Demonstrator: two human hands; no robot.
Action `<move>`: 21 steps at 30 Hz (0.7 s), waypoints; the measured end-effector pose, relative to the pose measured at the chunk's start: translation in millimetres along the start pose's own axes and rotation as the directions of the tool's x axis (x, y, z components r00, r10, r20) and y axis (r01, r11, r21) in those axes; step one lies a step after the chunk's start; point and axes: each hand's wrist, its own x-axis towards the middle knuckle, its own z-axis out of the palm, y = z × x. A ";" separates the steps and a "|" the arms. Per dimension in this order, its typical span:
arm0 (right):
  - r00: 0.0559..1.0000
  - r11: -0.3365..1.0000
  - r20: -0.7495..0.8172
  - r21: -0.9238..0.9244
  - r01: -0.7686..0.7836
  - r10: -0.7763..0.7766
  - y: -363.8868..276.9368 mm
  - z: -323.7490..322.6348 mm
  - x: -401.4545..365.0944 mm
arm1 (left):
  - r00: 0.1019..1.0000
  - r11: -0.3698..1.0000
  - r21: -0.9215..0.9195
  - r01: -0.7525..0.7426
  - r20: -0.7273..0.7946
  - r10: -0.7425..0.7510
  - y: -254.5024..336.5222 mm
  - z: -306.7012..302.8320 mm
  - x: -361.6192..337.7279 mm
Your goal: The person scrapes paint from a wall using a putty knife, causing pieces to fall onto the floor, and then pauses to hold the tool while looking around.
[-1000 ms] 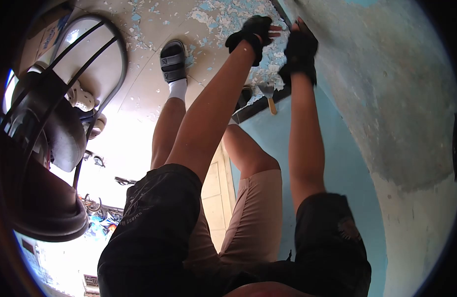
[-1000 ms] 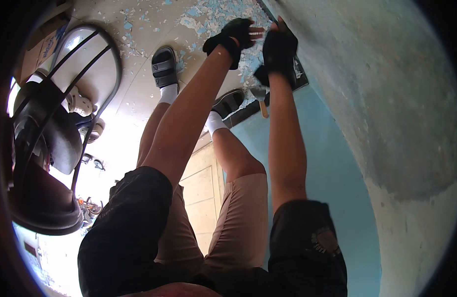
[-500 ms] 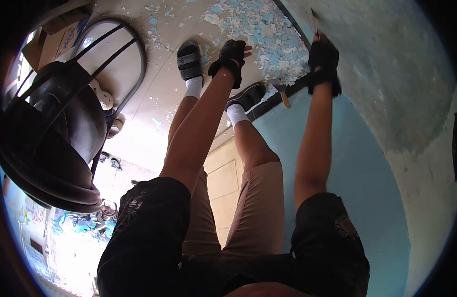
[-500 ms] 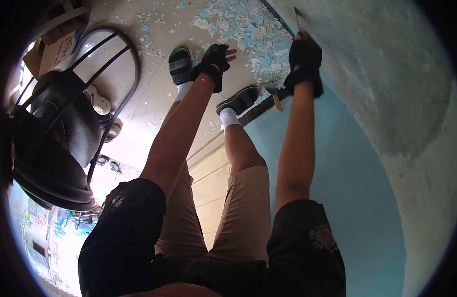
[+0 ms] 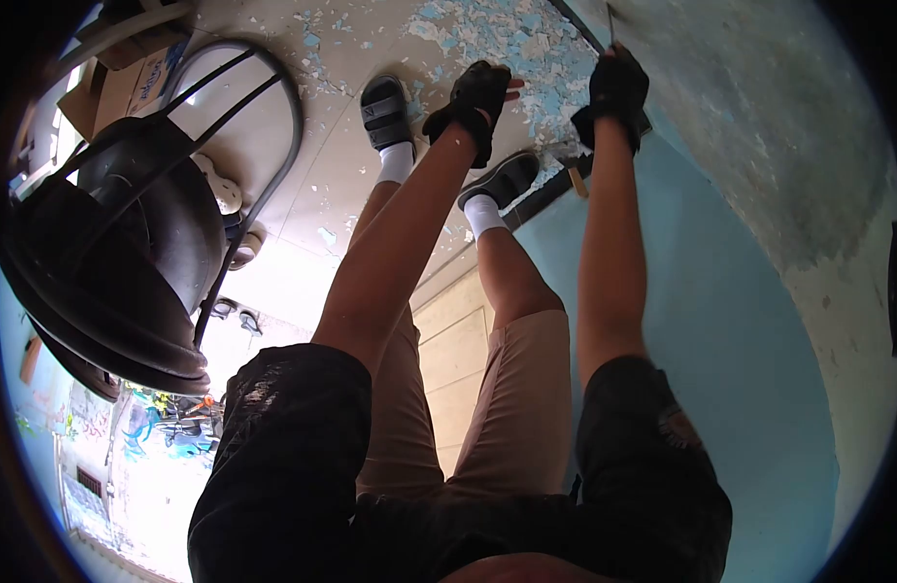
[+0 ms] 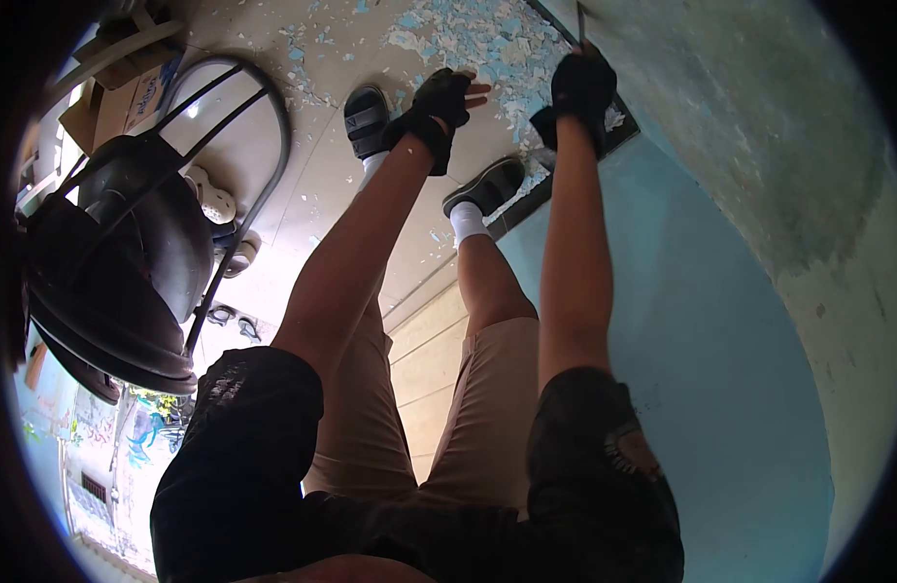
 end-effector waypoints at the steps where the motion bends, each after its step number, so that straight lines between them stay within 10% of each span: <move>1: 0.999 0.999 0.017 0.032 0.042 -0.042 11.4 13.7 8.4 | 1.000 1.000 0.002 0.008 0.000 -0.008 -4.8 1.4 -1.3; 6: 0.959 0.961 0.280 -0.273 0.047 0.033 39.8 78.3 45.8 | 0.999 0.999 -0.044 0.032 -0.034 -0.033 -12.9 13.2 -3.9; 14: 0.984 0.980 0.155 -0.190 -0.063 0.093 37.1 8.0 15.9 | 0.997 0.999 -0.004 0.033 -0.069 -0.033 -20.9 12.2 -9.5; 20: 0.862 0.740 0.506 -0.573 0.352 -0.018 58.3 66.2 48.2 | 0.999 0.998 -0.040 -0.053 -0.011 0.052 -29.7 5.6 -0.4; 21: 0.925 0.876 0.377 -0.462 0.140 0.051 52.8 63.3 37.4 | 0.998 0.998 -0.039 -0.059 -0.005 0.059 -27.2 10.0 -1.3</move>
